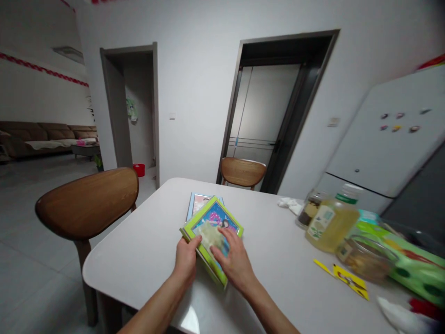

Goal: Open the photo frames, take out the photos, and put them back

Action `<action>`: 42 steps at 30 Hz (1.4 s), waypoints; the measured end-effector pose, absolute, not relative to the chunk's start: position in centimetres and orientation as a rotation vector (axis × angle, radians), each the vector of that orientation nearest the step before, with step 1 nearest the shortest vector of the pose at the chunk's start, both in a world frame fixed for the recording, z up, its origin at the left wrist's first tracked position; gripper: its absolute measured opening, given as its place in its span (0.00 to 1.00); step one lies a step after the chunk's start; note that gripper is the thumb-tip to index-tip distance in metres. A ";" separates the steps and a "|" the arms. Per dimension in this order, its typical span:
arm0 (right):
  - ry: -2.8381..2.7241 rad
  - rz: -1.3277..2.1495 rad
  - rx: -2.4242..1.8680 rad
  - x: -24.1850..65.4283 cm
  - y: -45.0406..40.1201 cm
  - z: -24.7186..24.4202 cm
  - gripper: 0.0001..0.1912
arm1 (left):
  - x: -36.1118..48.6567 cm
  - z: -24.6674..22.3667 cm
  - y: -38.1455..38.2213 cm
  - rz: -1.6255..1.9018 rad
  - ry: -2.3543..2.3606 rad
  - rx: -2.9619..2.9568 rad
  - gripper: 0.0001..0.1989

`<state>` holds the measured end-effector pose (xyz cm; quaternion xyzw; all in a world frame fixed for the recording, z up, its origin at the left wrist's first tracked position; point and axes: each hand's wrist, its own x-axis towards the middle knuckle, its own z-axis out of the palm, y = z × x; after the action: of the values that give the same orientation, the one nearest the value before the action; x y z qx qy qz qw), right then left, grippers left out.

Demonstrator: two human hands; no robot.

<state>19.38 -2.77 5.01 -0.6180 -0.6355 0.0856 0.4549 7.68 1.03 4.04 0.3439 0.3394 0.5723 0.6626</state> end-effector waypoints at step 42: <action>-1.893 0.202 -2.042 22.1 -6.0 1.0 0.18 | -0.5 0.6 -1.4 0.576 1.384 2.327 0.30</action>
<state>22.08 -5.98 0.99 -0.7201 -0.6679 0.0711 0.1741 -0.51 -1.38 0.56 0.8261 0.4912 0.2044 0.1857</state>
